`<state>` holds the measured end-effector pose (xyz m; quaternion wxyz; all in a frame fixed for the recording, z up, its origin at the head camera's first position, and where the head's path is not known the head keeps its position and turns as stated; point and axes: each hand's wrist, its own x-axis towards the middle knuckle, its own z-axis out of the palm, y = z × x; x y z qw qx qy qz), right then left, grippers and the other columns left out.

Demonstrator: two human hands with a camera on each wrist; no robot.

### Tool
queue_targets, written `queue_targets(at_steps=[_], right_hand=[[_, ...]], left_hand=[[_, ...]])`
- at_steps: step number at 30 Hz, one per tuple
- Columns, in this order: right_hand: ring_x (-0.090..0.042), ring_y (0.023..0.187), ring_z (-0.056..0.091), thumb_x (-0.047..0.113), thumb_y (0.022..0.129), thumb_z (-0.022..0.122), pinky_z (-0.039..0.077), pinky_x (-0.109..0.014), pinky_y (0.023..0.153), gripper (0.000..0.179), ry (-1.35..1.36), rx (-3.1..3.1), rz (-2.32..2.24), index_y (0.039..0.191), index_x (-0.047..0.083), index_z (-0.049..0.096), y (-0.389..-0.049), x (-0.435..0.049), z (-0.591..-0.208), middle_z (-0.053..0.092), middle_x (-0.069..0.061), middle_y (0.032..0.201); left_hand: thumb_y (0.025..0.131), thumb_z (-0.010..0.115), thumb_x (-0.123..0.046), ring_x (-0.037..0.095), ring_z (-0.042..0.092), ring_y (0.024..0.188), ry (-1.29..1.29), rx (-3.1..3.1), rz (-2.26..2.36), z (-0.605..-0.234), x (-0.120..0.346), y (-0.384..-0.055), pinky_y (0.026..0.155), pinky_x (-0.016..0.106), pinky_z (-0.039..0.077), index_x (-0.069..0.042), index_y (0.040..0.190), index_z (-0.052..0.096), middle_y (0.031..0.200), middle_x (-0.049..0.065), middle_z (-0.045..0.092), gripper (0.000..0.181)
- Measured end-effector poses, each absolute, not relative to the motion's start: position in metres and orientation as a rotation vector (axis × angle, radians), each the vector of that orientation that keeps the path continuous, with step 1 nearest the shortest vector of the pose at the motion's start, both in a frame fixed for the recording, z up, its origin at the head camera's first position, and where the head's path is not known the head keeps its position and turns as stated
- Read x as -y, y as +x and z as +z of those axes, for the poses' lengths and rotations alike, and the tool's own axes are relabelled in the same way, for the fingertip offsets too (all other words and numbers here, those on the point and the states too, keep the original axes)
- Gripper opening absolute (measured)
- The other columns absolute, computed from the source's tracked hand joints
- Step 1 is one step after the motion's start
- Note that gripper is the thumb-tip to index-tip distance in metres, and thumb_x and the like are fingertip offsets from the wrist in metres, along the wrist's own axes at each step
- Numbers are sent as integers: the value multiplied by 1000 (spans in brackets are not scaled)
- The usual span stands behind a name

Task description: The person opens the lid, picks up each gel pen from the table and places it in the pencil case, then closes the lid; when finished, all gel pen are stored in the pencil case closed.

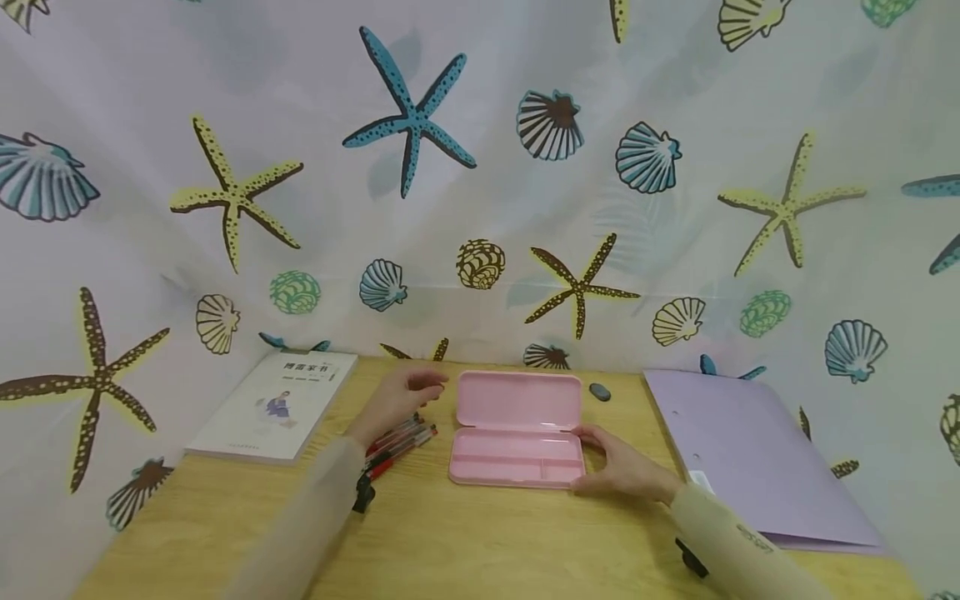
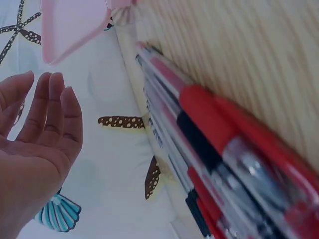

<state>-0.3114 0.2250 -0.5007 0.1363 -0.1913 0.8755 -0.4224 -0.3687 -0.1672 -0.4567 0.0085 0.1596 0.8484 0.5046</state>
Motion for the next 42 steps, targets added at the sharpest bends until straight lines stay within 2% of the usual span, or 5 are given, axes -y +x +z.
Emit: queue_targets(at_steps=[7,15,22,31,42], right_hand=[[-33,146,29,35,75,85,12,-58,118,87,-547,-2534,-1224,145,12,39,-313,-224,-498,43,-14,151],[-32,146,29,36,76,84,13,-58,119,87,-535,-2519,-1215,146,14,38,-313,-224,-498,42,-12,152],[-33,146,28,31,76,85,12,-58,118,87,-559,-2501,-1253,146,10,38,-313,-224,-498,41,-15,152],[-33,146,27,33,76,84,12,-58,119,87,-526,-2492,-1236,147,12,37,-314,-224,-498,41,-14,153],[-34,146,28,30,76,85,12,-58,118,86,-548,-2478,-1259,145,11,38,-311,-223,-496,41,-16,152]], left_hand=[[95,64,-16,19,64,100,713,-2806,1220,-452,187,-348,87,39,52,-10,118,70,113,10,71,24],[92,67,-12,17,63,97,696,-2834,1061,-458,208,-331,89,42,51,-9,114,71,108,5,72,23],[89,68,-6,16,62,92,677,-2831,1023,-467,220,-329,83,38,52,-6,111,72,107,8,71,22],[83,75,-5,15,59,86,646,-2757,954,-473,225,-329,78,35,51,-10,104,73,96,1,70,22],[81,75,-3,14,55,79,779,-2721,853,-471,220,-326,69,25,47,-10,101,74,89,0,68,21]])
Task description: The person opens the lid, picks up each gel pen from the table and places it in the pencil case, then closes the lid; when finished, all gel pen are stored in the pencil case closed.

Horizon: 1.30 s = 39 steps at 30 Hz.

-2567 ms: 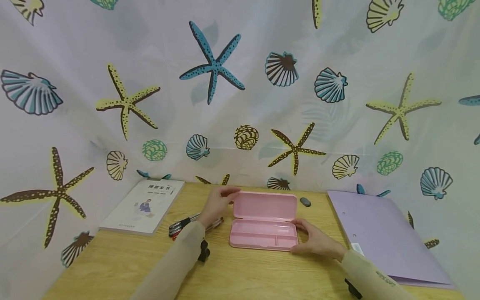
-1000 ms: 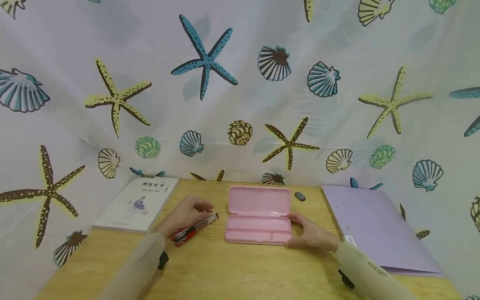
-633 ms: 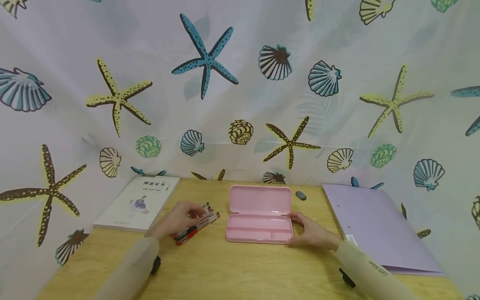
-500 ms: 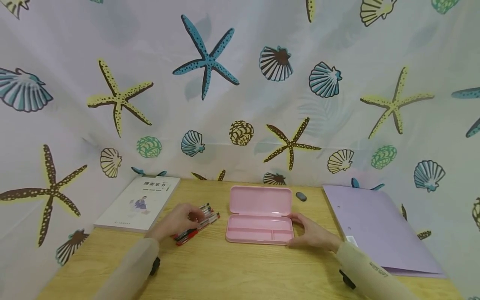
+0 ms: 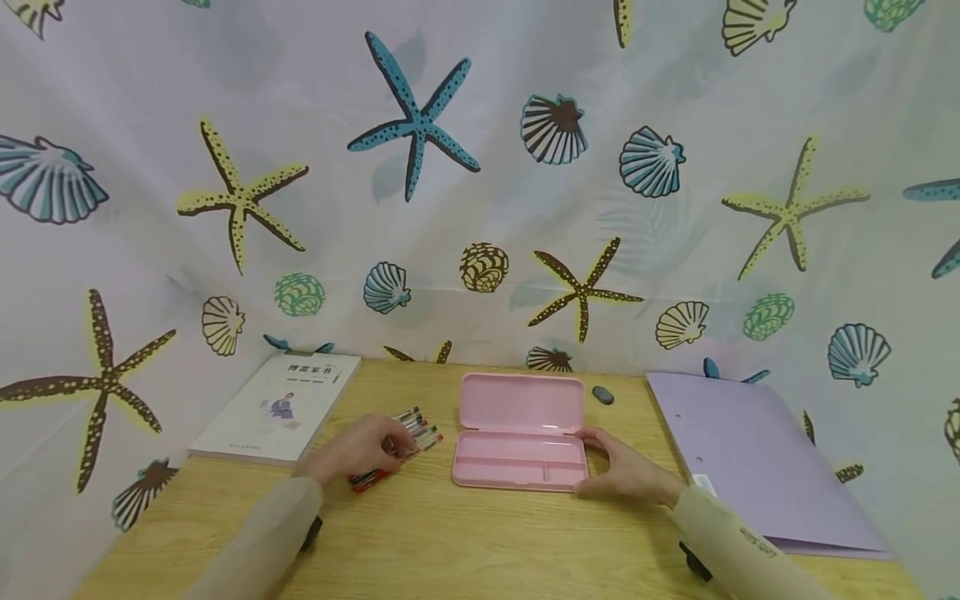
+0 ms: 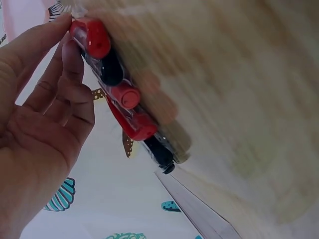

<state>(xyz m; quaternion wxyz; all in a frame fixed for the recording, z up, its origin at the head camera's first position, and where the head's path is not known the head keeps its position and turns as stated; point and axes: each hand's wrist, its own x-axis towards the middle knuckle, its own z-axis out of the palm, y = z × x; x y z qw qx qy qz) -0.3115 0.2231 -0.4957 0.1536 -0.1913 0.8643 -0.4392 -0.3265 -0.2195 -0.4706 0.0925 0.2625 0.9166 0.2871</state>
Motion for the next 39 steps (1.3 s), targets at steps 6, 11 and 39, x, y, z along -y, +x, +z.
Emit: queue_targets(at_steps=[6,11,39], right_hand=[[-33,146,29,29,76,85,11,-58,118,85,-550,-2470,-1269,145,10,38,-308,-222,-499,42,-15,152],[-35,145,30,27,77,84,12,-59,118,85,-576,-2468,-1276,145,7,38,-306,-221,-502,42,-18,151],[-35,145,29,27,78,83,11,-59,118,83,-595,-2468,-1268,145,9,37,-309,-222,-496,40,-18,152]], left_hand=[[82,77,-9,12,54,76,776,-2734,758,-473,215,-323,68,26,46,-14,97,74,82,-4,64,17],[80,79,-12,10,55,75,746,-2730,765,-476,214,-322,68,27,47,-13,100,74,82,-6,65,20],[100,55,-10,36,62,84,592,-2462,1420,-461,172,-332,62,33,50,-11,123,67,106,23,64,26]])
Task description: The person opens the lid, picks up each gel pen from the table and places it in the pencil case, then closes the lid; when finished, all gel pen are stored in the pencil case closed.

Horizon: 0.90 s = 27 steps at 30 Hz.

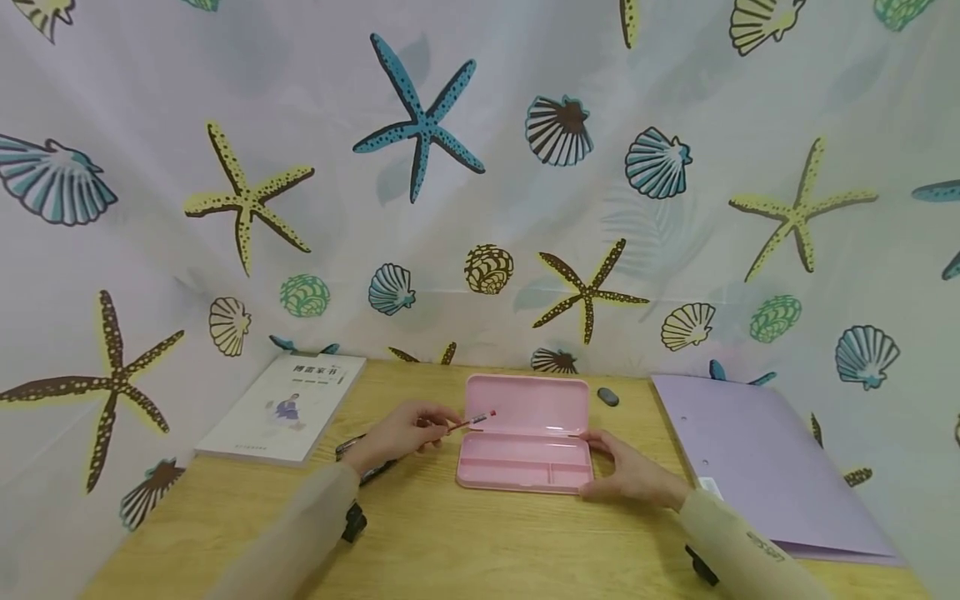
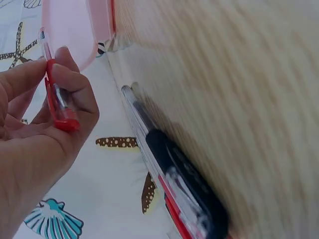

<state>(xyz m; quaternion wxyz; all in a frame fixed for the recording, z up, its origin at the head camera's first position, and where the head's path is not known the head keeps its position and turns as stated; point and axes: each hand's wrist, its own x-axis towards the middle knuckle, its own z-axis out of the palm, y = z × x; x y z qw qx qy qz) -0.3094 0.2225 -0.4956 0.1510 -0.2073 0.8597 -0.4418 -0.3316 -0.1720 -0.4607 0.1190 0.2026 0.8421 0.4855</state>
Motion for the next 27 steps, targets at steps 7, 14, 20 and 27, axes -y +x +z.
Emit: queue_targets(at_steps=[7,14,20,27], right_hand=[[-36,146,28,26,79,83,11,-60,118,82,-595,-2458,-1271,145,8,37,-309,-221,-492,40,-18,152],[-35,146,27,28,78,84,10,-59,118,84,-554,-2481,-1257,146,10,37,-309,-222,-492,40,-18,152],[-35,146,28,28,77,84,11,-59,118,84,-544,-2491,-1253,145,10,38,-309,-223,-493,41,-17,152],[-36,146,28,27,78,84,12,-59,118,84,-551,-2481,-1256,146,9,37,-308,-220,-494,40,-18,153]], left_hand=[[95,59,-8,24,58,84,695,-2470,1317,-459,154,-334,64,28,47,-16,119,69,108,13,66,27],[92,60,-3,17,58,88,784,-2485,1259,-461,136,-340,74,29,50,-14,120,68,105,8,67,32],[92,58,1,18,58,98,698,-2554,1275,-465,117,-336,90,36,49,-9,113,71,108,4,68,27],[86,66,1,16,58,88,589,-2615,1304,-470,103,-330,83,33,50,-9,100,75,97,3,70,19]])
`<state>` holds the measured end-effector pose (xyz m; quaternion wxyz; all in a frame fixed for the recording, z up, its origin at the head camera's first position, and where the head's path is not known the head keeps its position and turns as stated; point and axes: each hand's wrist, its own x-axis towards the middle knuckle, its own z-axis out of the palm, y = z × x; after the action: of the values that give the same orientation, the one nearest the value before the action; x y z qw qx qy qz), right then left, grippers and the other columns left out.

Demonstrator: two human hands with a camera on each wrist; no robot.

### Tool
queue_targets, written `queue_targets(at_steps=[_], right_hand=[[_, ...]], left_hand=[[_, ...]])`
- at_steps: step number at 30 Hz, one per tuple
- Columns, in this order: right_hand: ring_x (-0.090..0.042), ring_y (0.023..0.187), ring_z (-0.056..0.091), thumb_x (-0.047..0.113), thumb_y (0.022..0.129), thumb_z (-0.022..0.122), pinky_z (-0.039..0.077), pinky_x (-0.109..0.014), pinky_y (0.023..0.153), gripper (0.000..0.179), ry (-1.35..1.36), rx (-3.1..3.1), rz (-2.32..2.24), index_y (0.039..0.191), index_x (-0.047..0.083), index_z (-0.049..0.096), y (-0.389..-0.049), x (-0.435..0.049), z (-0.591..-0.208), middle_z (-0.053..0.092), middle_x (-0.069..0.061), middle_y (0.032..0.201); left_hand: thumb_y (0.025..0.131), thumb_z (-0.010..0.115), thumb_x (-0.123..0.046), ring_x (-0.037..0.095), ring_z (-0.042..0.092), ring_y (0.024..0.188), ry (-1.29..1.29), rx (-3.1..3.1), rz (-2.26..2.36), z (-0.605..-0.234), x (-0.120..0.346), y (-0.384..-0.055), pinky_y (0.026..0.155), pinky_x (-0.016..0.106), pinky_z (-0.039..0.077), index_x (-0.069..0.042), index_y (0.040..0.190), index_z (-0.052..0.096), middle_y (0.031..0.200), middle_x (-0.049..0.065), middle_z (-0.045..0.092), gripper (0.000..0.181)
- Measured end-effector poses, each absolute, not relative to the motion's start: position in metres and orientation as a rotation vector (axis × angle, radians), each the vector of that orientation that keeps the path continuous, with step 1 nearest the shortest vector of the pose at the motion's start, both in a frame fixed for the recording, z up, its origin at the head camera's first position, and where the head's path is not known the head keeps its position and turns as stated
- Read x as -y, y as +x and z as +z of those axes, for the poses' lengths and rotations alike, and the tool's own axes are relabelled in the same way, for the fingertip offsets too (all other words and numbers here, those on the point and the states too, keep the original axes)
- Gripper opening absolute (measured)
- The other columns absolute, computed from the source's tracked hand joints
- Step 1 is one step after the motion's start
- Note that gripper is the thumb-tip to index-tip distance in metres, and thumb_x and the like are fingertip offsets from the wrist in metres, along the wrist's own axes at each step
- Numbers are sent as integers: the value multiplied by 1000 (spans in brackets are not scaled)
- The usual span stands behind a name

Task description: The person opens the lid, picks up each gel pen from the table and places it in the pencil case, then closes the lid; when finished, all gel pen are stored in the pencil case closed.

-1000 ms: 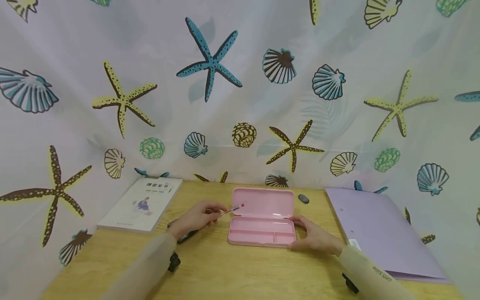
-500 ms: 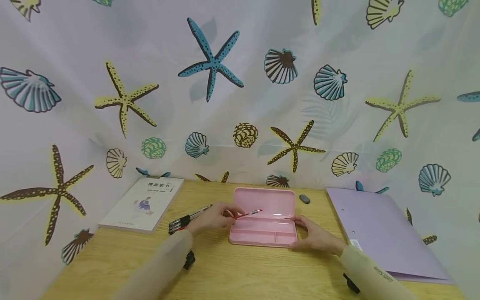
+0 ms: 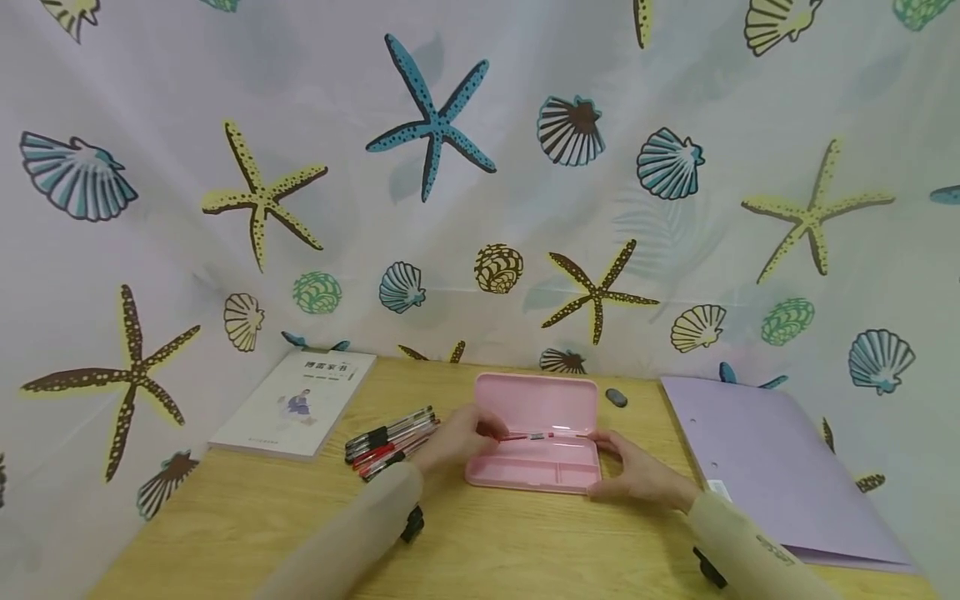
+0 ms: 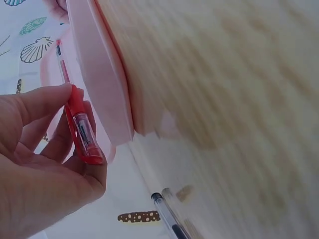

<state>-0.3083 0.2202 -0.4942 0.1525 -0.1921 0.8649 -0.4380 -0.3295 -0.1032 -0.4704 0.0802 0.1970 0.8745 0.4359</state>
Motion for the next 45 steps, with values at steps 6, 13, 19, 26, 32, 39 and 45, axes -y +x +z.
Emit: queue_targets(at_steps=[6,13,19,26,32,39,45], right_hand=[[-36,146,28,28,77,84,12,-58,118,85,-537,-2486,-1248,145,9,37,-308,-220,-494,40,-18,153],[-36,145,29,28,76,85,13,-57,119,85,-558,-2492,-1251,144,8,38,-309,-219,-494,40,-19,152],[-36,145,29,30,76,85,12,-58,118,85,-554,-2506,-1242,144,9,38,-309,-221,-495,41,-18,151],[-37,144,29,26,77,84,12,-58,118,84,-622,-2472,-1271,144,5,37,-309,-222,-499,41,-21,150],[-36,145,30,29,77,84,12,-58,118,84,-609,-2492,-1257,144,8,38,-309,-221,-497,41,-19,151],[-35,145,29,28,78,84,12,-58,118,83,-577,-2491,-1240,145,10,38,-308,-221,-496,41,-17,151],[-34,146,28,31,77,84,12,-59,118,85,-537,-2508,-1220,145,12,38,-308,-220,-493,41,-16,152]], left_hand=[[86,68,2,13,62,85,609,-2581,1312,-471,95,-328,78,27,52,-6,95,78,92,4,74,16],[85,68,4,13,62,83,651,-2627,1277,-474,87,-329,77,28,52,-3,91,78,89,7,75,14],[83,67,7,13,62,83,680,-2632,1237,-472,79,-328,79,30,53,-2,91,78,90,8,75,16],[84,66,6,16,62,90,627,-2580,1206,-475,76,-327,87,34,52,-3,91,78,94,8,76,17],[86,65,4,16,60,95,567,-2549,1209,-476,77,-329,92,38,50,-8,93,78,98,4,75,19],[88,65,1,17,60,92,520,-2485,1281,-476,83,-332,87,36,51,-7,99,77,98,3,72,17],[90,68,-6,15,64,90,558,-2504,1294,-472,91,-342,86,33,54,-9,103,76,98,2,73,15]])
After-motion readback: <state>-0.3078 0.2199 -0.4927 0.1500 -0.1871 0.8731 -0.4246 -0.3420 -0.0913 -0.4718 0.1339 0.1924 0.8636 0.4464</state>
